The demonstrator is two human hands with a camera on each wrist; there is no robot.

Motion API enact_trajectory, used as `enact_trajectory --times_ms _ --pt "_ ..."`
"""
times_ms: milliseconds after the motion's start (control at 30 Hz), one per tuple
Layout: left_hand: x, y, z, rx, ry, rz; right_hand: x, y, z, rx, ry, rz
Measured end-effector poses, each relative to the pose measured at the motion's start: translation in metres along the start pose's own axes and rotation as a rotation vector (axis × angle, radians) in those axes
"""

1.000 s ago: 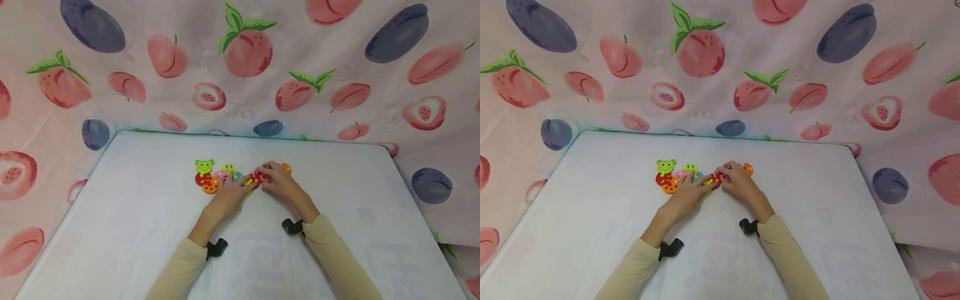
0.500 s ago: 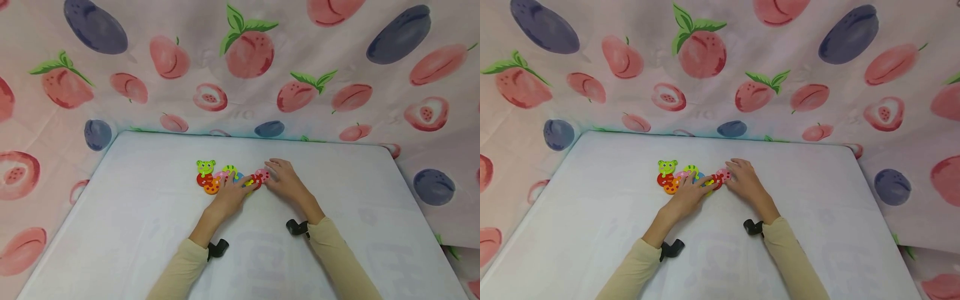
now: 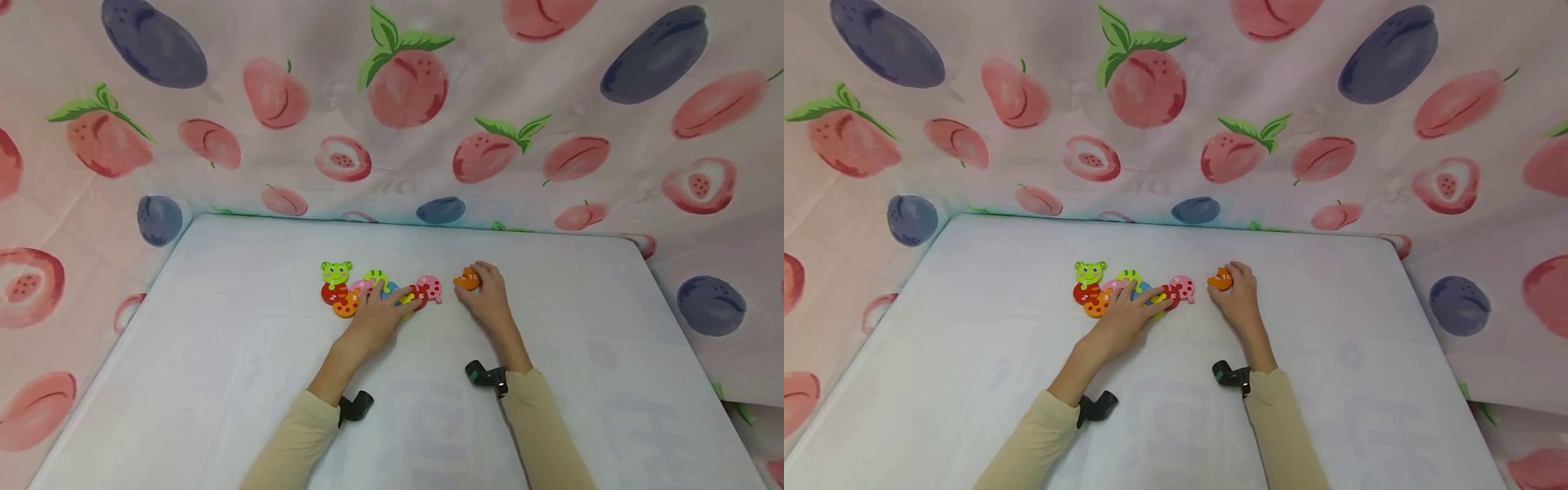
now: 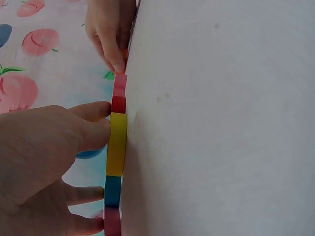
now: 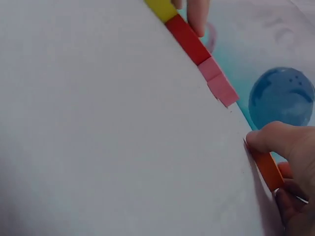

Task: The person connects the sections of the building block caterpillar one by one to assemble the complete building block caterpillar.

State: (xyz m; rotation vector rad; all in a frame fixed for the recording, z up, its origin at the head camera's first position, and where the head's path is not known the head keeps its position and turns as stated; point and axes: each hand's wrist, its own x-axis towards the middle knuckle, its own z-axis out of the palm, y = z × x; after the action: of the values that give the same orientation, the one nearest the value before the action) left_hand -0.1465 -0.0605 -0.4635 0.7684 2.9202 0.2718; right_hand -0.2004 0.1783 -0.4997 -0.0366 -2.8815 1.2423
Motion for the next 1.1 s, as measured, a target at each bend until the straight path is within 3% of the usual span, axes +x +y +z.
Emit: enact_trajectory --times_ms 200,467,800,1100 --pt "-0.001 0.0 0.001 0.014 0.007 0.003 -0.018 -0.003 0.012 0.088 0.067 -0.034" --pt "0.0 -0.002 0.001 0.032 0.018 -0.003 -0.041 -0.017 0.026 0.143 0.054 -0.086" --pt "-0.003 0.0 0.003 -0.033 0.036 0.012 -0.041 -0.014 0.031 0.08 0.036 -0.14" --pt "-0.002 -0.003 0.003 -0.027 0.056 0.005 -0.036 -0.014 0.034 0.073 0.081 -0.212"
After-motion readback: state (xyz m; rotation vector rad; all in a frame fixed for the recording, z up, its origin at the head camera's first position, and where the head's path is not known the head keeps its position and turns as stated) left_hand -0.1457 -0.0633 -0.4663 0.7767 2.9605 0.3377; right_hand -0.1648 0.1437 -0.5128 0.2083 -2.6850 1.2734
